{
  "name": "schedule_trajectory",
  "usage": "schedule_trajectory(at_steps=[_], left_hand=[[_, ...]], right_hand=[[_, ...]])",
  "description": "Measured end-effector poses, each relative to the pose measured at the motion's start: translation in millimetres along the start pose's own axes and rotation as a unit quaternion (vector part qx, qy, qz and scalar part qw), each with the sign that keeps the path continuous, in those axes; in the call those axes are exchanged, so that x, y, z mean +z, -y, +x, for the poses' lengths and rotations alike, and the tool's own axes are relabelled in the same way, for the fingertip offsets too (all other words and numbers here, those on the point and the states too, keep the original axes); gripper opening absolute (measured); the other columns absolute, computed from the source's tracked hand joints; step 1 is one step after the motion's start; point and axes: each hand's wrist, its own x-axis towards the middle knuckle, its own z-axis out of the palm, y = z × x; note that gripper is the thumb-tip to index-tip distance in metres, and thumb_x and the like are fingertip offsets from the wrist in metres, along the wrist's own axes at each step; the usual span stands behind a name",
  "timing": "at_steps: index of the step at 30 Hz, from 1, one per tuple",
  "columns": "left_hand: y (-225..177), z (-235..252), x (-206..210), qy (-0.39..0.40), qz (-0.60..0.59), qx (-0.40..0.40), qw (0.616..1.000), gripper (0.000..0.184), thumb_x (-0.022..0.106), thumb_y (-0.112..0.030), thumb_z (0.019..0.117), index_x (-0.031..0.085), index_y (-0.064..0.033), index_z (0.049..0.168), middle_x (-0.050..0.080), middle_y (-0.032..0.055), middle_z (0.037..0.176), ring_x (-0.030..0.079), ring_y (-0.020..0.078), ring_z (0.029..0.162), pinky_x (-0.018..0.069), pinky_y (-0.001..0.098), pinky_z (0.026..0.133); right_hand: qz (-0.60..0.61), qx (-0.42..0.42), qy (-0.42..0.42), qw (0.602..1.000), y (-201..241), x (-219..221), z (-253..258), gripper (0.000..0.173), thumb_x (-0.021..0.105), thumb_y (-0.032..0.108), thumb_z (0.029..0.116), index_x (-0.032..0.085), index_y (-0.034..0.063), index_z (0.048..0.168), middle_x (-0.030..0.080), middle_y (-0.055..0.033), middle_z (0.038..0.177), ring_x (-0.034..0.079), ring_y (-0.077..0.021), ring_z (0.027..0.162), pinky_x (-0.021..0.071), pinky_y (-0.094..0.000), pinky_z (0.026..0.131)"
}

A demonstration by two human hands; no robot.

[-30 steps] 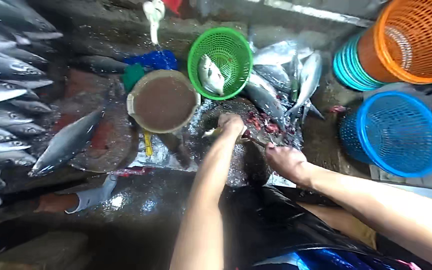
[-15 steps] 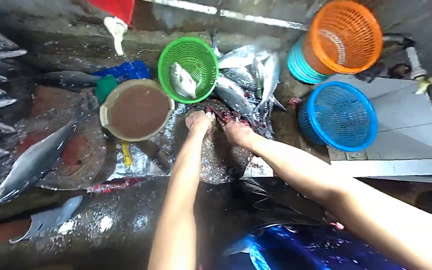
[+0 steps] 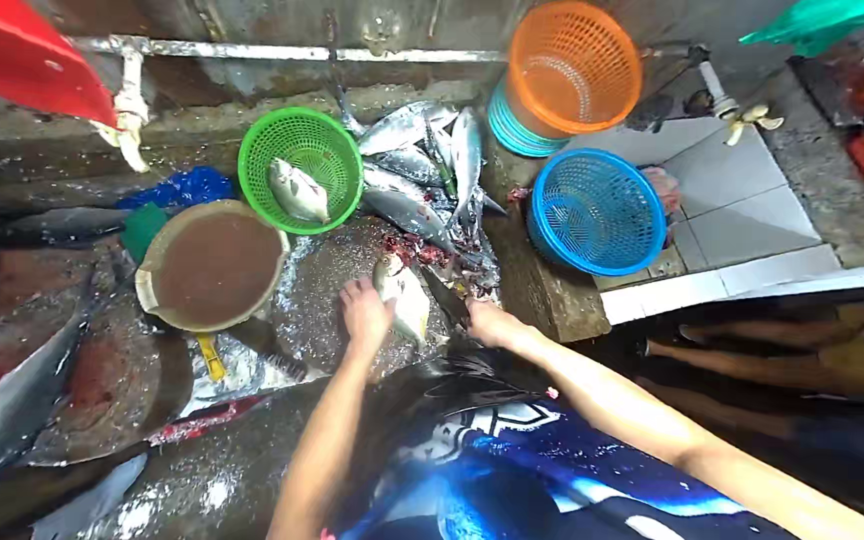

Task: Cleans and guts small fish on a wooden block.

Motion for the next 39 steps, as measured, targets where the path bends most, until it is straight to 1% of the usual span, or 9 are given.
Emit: schedule_trajectory(at_steps=[6,10,12,15,25,30,34,37,39], left_hand=[[-9.4,37.4,17.0,0.031,-0.086,-0.080,0.993,0.069,0.079,-0.053,0.0842,0.065,0.0013,0.123,0.069,0.0262,0.115,0.067,0.0419,0.112,0.0518,0.0640,0.097],[-19.7,46.2,24.6,0.040,-0.111,-0.140,0.983,0.073,0.083,-0.060,0.0743,0.068,0.0008,0.113,0.069,0.0255,0.115,0.066,0.0416,0.113,0.0520,0.0637,0.095],[-18.9,50.7,25.9,0.043,-0.109,-0.143,0.983,0.080,0.087,-0.059,0.0708,0.066,0.0008,0.119,0.068,0.0257,0.119,0.064,0.0414,0.117,0.0509,0.0630,0.098],[-21.8,59.7,29.2,0.030,-0.133,-0.151,0.979,0.085,0.093,-0.051,0.0654,0.063,0.0021,0.124,0.067,0.0254,0.122,0.063,0.0399,0.119,0.0508,0.0602,0.101],[26.3,34.6,17.0,0.058,-0.201,-0.114,0.971,0.074,0.089,-0.030,0.0679,0.061,-0.0008,0.131,0.068,0.0212,0.122,0.066,0.0347,0.117,0.0524,0.0582,0.102],[33.8,17.4,17.3,0.058,-0.164,-0.126,0.977,0.071,0.088,-0.033,0.0726,0.062,-0.0014,0.130,0.069,0.0212,0.121,0.066,0.0353,0.117,0.0516,0.0594,0.101],[30.4,18.1,18.9,0.050,-0.165,-0.145,0.974,0.073,0.086,-0.037,0.0776,0.059,0.0029,0.132,0.067,0.0250,0.124,0.063,0.0388,0.120,0.0496,0.0605,0.103],[31.5,18.0,17.9,0.053,-0.199,-0.153,0.967,0.071,0.086,-0.033,0.0790,0.057,0.0042,0.133,0.065,0.0257,0.126,0.063,0.0377,0.121,0.0496,0.0589,0.104],[28.9,15.4,15.1,0.066,-0.216,-0.161,0.961,0.070,0.084,-0.030,0.0815,0.055,0.0047,0.135,0.064,0.0266,0.128,0.062,0.0381,0.122,0.0488,0.0589,0.104]], right_hand=[[0.000,-0.049,-0.087,0.995,-6.7,-3.5,7.5,0.041,0.049,0.032,0.1064,0.053,0.0066,0.138,0.069,-0.0243,0.111,0.069,-0.0434,0.105,0.0545,-0.0633,0.088],[-0.077,-0.090,-0.082,0.990,11.6,-17.2,31.5,0.036,0.060,0.026,0.0984,0.057,0.0108,0.131,0.070,-0.0221,0.104,0.069,-0.0447,0.099,0.0545,-0.0657,0.080],[-0.097,-0.090,-0.093,0.987,24.4,-17.1,39.0,0.039,0.066,0.021,0.0911,0.059,0.0103,0.128,0.071,-0.0215,0.102,0.070,-0.0445,0.097,0.0547,-0.0657,0.076],[-0.093,-0.084,-0.108,0.986,44.2,-14.2,40.6,0.040,0.063,0.017,0.0926,0.056,0.0076,0.131,0.070,-0.0242,0.105,0.069,-0.0472,0.099,0.0548,-0.0673,0.076],[-0.087,-0.090,-0.060,0.990,40.9,-8.4,19.6,0.048,0.063,0.017,0.0928,0.050,0.0062,0.138,0.067,-0.0265,0.115,0.067,-0.0483,0.108,0.0534,-0.0680,0.084],[-0.096,-0.104,-0.056,0.988,52.3,16.6,28.7,0.045,0.063,0.016,0.0925,0.051,0.0062,0.135,0.070,-0.0239,0.108,0.069,-0.0463,0.103,0.0551,-0.0661,0.080],[-0.080,-0.098,-0.051,0.991,61.4,17.3,37.6,0.047,0.060,0.016,0.0954,0.048,0.0056,0.140,0.070,-0.0242,0.108,0.070,-0.0458,0.102,0.0553,-0.0653,0.081],[0.028,-0.126,-0.044,0.991,57.7,-2.5,41.3,0.035,0.058,0.027,0.1014,0.058,0.0059,0.129,0.069,-0.0229,0.107,0.069,-0.0425,0.100,0.0552,-0.0649,0.081],[0.097,-0.182,-0.133,0.969,61.8,-21.1,30.0,0.033,0.051,0.033,0.1069,0.060,0.0070,0.125,0.070,-0.0188,0.094,0.071,-0.0374,0.086,0.0573,-0.0598,0.074]])
